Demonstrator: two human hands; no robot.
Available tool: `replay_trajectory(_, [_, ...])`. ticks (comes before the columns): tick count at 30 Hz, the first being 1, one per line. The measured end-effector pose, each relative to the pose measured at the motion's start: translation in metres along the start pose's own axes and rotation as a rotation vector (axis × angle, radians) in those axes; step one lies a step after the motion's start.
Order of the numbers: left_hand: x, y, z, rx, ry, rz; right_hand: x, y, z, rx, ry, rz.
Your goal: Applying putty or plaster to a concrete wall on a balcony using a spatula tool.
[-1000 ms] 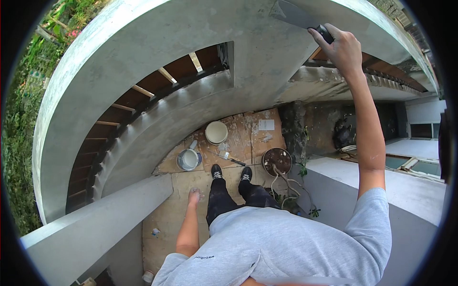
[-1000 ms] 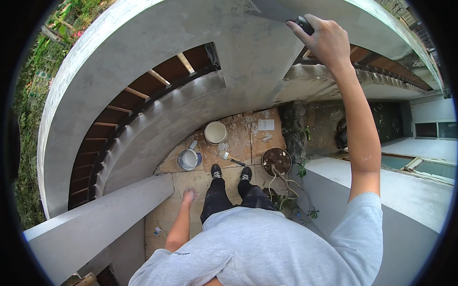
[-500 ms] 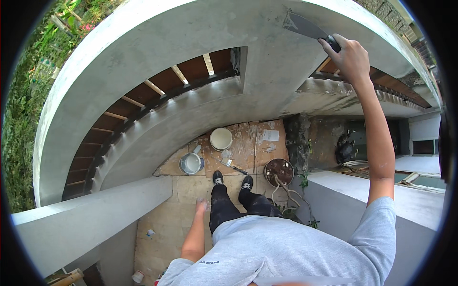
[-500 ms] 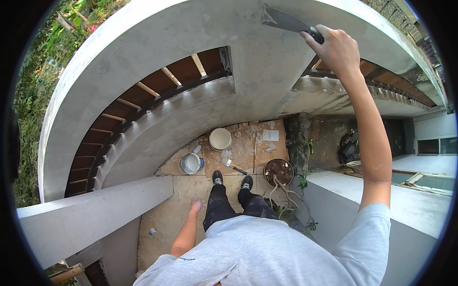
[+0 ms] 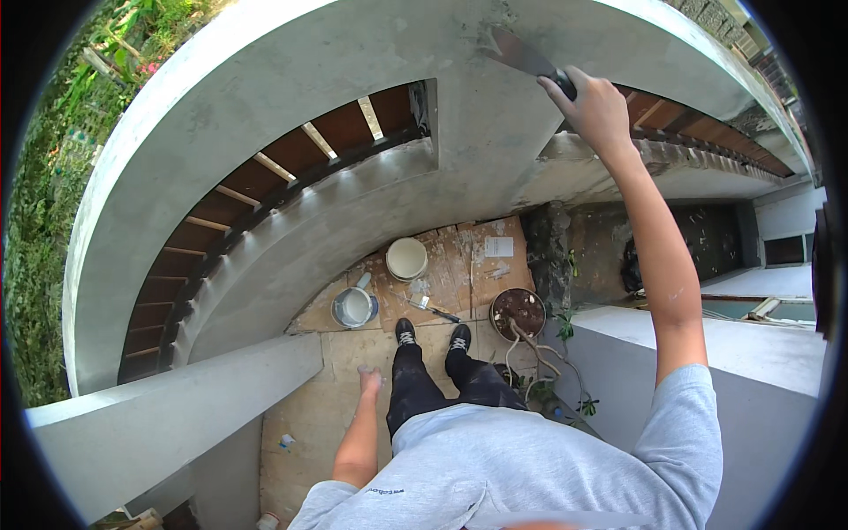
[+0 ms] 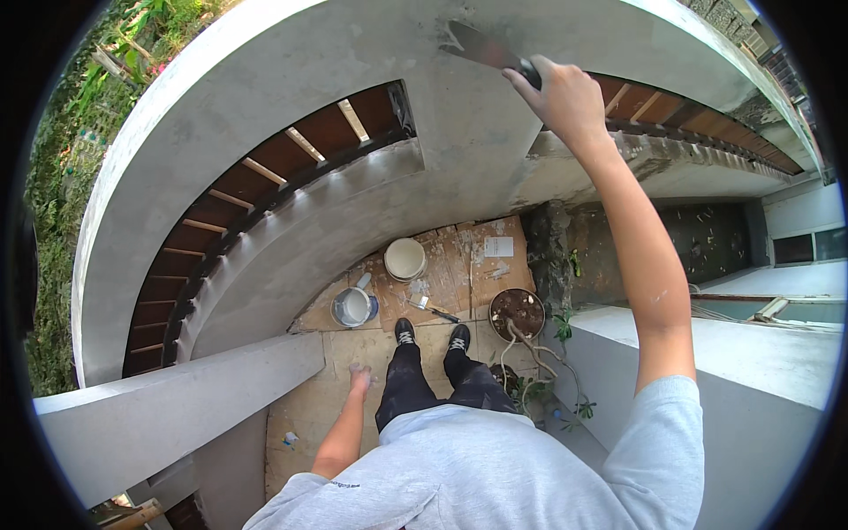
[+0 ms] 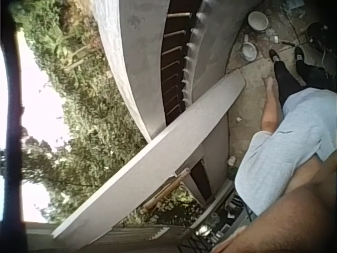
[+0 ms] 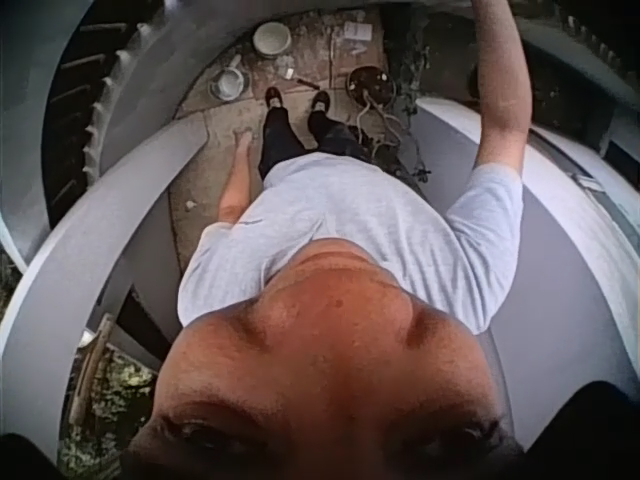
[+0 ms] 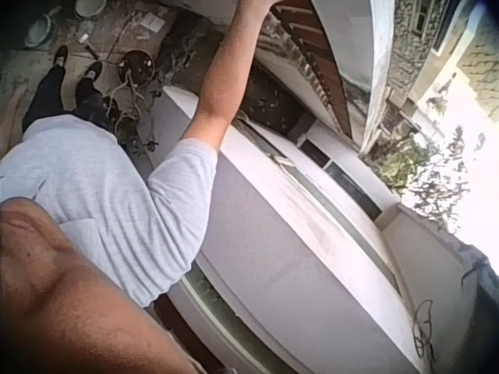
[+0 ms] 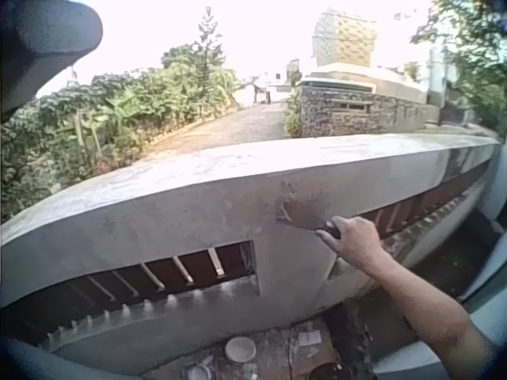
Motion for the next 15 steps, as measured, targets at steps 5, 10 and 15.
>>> replay_trajectory(5, [0.038, -0.004, 0.032, -0.069, -0.197, 0.204, -0.002, -0.064, -0.099, 0.065, -0.416, 0.733])
replay_trajectory(10, [0.049, -0.019, 0.029, -0.097, -0.183, 0.233, 0.034, -0.085, -0.15, 0.294, -0.38, 0.807])
replay_trajectory(15, [0.035, -0.037, 0.024, -0.016, -0.22, 0.414, 0.003, -0.041, -0.106, 0.255, -0.263, 0.69])
Point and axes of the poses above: each hand's wrist, its own z-axis towards the middle knuckle, its own y-axis out of the back of the hand, x = y × z, the point moved 3 cm from there along z, towards the middle knuckle, and after that the axes turned 5 degrees about x, right-handed, at the moved point
